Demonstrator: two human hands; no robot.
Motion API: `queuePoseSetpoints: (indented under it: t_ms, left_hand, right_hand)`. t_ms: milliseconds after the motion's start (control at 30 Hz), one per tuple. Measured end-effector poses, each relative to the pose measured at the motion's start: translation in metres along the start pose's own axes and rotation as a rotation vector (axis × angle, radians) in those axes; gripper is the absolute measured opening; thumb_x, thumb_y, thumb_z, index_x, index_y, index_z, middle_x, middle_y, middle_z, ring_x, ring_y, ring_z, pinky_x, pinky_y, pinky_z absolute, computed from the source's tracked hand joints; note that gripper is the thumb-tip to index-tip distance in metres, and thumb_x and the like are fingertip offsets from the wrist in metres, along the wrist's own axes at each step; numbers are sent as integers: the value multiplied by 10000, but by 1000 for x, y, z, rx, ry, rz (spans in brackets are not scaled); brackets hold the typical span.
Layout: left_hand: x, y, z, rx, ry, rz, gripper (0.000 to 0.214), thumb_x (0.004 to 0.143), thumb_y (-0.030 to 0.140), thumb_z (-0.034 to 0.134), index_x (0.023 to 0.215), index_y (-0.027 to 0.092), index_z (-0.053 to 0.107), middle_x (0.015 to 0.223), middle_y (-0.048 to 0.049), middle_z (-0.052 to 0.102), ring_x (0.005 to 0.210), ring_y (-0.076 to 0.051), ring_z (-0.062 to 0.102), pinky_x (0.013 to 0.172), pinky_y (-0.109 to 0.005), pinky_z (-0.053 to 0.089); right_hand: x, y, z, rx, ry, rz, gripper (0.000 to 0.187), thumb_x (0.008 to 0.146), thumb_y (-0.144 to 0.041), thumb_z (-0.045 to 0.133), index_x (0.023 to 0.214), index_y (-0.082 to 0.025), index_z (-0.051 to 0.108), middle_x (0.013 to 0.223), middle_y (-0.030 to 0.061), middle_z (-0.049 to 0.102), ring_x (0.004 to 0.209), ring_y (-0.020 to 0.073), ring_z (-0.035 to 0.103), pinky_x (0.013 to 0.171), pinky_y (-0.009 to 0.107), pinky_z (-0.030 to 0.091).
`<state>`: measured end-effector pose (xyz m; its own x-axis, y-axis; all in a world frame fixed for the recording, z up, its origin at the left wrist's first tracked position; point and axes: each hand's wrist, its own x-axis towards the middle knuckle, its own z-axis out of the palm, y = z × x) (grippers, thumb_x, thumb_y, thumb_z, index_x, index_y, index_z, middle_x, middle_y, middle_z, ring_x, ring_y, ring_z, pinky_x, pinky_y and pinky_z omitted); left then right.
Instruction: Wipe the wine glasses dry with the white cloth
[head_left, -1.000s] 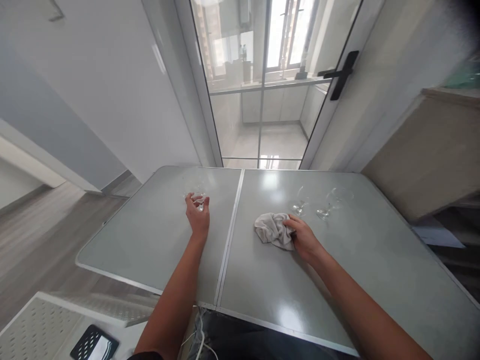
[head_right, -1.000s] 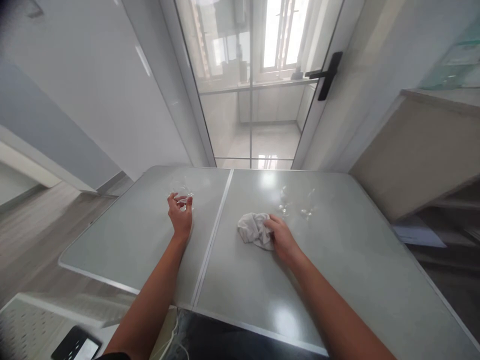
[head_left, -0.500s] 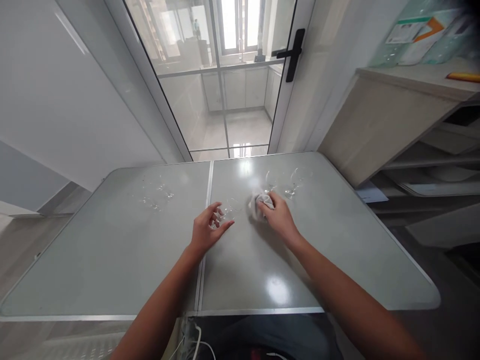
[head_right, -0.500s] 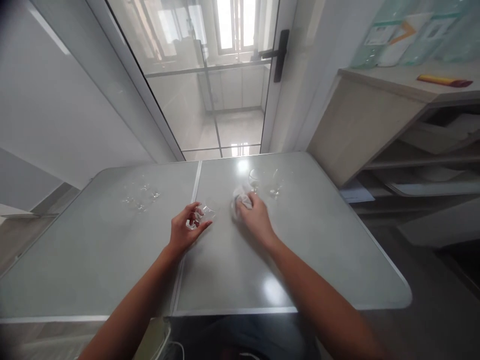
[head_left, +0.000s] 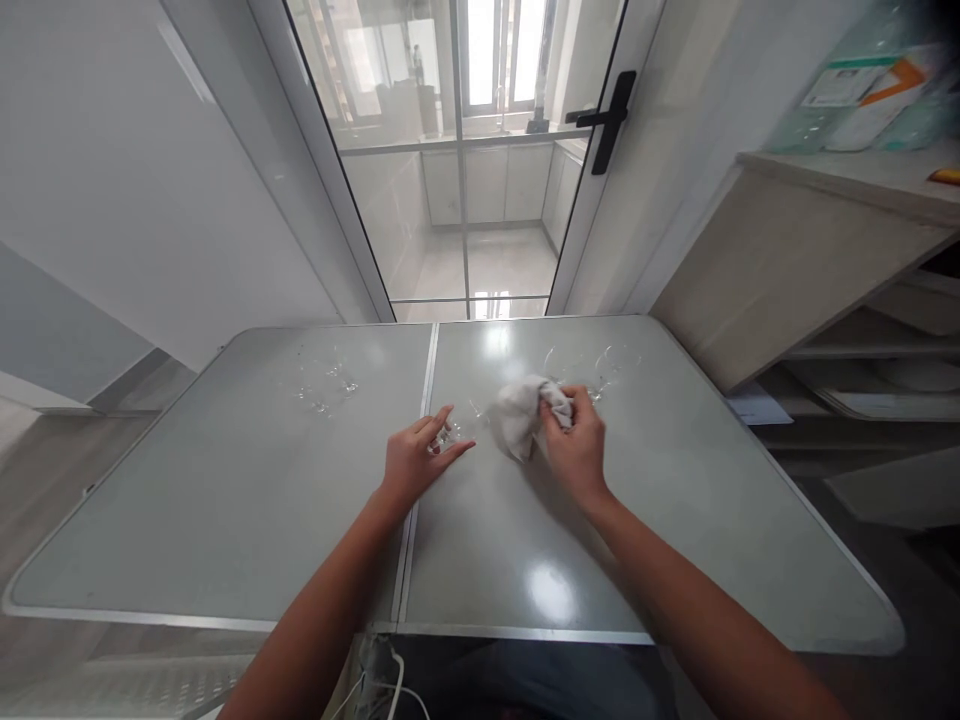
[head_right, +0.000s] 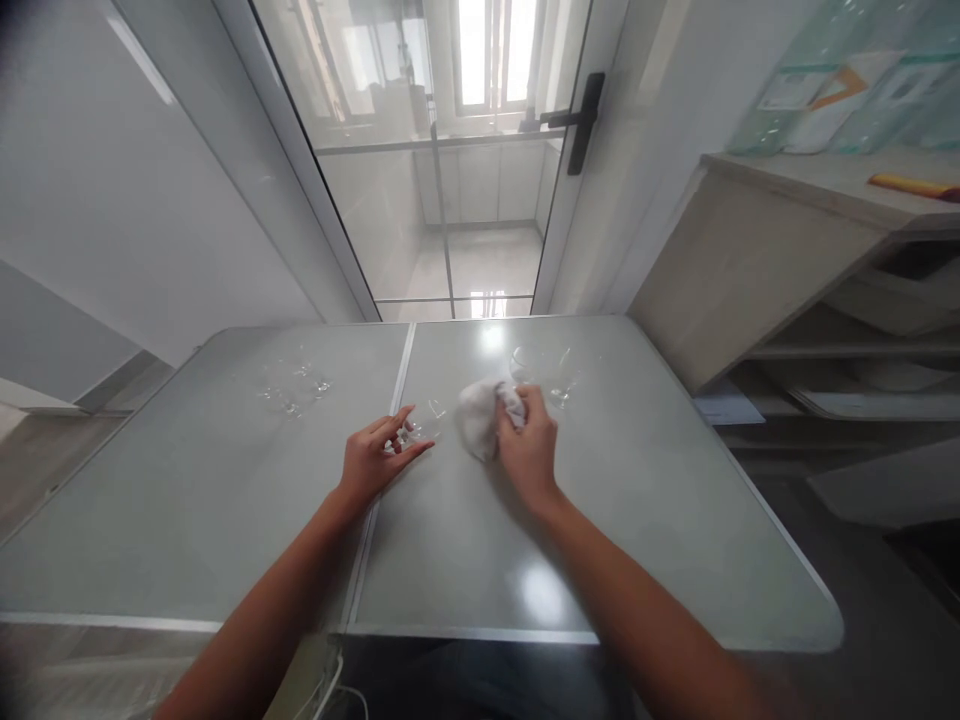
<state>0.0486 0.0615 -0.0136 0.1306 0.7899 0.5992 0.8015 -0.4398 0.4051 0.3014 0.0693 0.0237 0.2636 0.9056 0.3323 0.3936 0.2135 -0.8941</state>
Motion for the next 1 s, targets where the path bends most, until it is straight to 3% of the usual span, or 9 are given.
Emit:
queuePoseSetpoints:
  t_ms: [67, 200, 267, 433, 533, 700, 833, 933, 1000]
  left_hand:
    - [2, -3, -5, 21, 41, -20, 525, 854, 520, 758, 1289, 234, 686, 834, 5, 744, 527, -66, 555, 613, -204, 480]
    - [3, -1, -10, -28, 27, 9, 534, 866, 528, 741, 1307, 234, 675, 847, 4, 749, 526, -61, 546, 606, -196, 480]
    - [2, 3, -10, -55, -4, 53, 534, 867, 535, 737, 1305, 236, 676, 846, 6, 754, 517, -60, 541, 604, -194, 487]
    - [2, 5, -11, -40, 103, 4, 537, 846, 504, 773, 1299, 231, 677, 831, 5, 750, 534, -65, 545, 605, -195, 487]
    - [2, 5, -13, -96, 89, 32, 562, 843, 491, 781, 1329, 239, 653, 864, 7, 752, 539, -63, 546, 622, -196, 496]
    - [-4, 19, 2, -25, -175, 86, 568, 858, 590, 719, 1280, 210, 696, 816, -12, 754, 523, -74, 561, 583, -207, 441]
    - [-7, 20, 11, 28, -207, 28, 580, 867, 616, 691, 1272, 201, 706, 772, -10, 730, 525, -85, 552, 561, -213, 403]
    - [-6, 16, 5, -31, -199, 91, 576, 868, 602, 698, 1285, 204, 703, 713, 8, 695, 529, -82, 548, 573, -203, 409]
    - [-4, 15, -1, -96, -208, 127, 573, 865, 575, 715, 1310, 215, 692, 696, 17, 678, 543, -84, 549, 583, -197, 420]
  right_hand:
    - [9, 2, -2, 77, 103, 95, 201, 865, -390, 663, 896, -208, 582, 735, -33, 547, 656, 145, 482, 625, 248, 389]
    - [17, 12, 4, 498, -260, 553, 237, 740, -346, 729, 847, -175, 604, 777, 22, 620, 670, 176, 561, 605, 277, 458]
    - [15, 17, 9, 577, -284, 633, 258, 728, -346, 736, 859, -176, 592, 798, 26, 630, 677, 178, 574, 611, 282, 472]
    - [9, 13, 6, 128, 118, 197, 241, 872, -417, 655, 906, -212, 532, 784, -15, 585, 691, 161, 532, 656, 264, 428]
    - [8, 7, 1, -163, 121, -1, 193, 900, -393, 617, 893, -221, 528, 732, -26, 562, 635, 160, 490, 641, 273, 373]
    - [-1, 2, 8, -104, -189, 8, 193, 902, -391, 625, 849, -224, 542, 693, -30, 587, 600, 159, 519, 608, 268, 373]
    - [-6, 0, 9, 160, -452, 100, 274, 949, -481, 589, 1046, -227, 562, 732, -33, 610, 610, 169, 547, 592, 267, 432]
    - [-2, -1, 0, 300, -697, 96, 496, 979, -487, 569, 1404, -255, 462, 1102, 36, 684, 940, 229, 652, 826, 333, 526]
    - [2, -1, -8, 356, -860, 45, 687, 1003, -479, 550, 1597, -304, 255, 1475, 62, 530, 1293, 257, 541, 1078, 381, 439]
